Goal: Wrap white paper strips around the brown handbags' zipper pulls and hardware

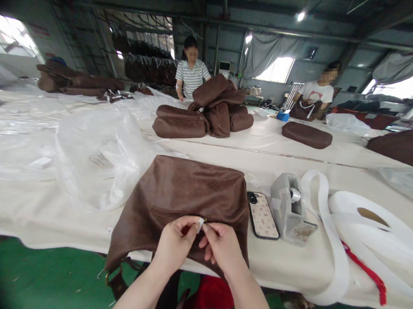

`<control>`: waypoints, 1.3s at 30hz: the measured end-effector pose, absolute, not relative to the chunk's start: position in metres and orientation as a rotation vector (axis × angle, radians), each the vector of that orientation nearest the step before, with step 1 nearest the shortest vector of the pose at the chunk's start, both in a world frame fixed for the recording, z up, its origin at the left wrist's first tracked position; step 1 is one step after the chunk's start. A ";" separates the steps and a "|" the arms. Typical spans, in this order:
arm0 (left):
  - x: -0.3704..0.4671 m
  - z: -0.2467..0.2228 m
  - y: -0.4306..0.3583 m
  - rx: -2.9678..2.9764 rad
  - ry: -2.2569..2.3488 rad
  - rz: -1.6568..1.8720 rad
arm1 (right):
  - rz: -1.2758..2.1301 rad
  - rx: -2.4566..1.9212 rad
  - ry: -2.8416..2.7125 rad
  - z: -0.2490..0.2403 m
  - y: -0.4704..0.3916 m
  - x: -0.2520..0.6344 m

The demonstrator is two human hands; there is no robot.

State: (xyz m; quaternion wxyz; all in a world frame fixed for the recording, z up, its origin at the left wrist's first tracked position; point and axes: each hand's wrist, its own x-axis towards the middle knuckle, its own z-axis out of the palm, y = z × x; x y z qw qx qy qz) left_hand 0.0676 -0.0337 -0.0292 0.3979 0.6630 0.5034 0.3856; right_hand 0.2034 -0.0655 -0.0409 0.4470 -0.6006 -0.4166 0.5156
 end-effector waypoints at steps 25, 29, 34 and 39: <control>0.059 -0.022 -0.028 1.658 1.261 0.836 | 1.106 -1.480 -0.791 -0.042 -0.067 0.188; 0.062 -0.013 -0.034 1.938 1.441 0.797 | 1.102 -1.472 -0.756 -0.040 -0.066 0.186; 0.073 -0.014 -0.053 2.614 1.511 0.815 | 1.178 -1.386 -0.663 -0.038 -0.063 0.189; 0.073 -0.027 -0.062 3.093 1.350 0.764 | 1.192 -1.382 -0.682 -0.036 -0.063 0.188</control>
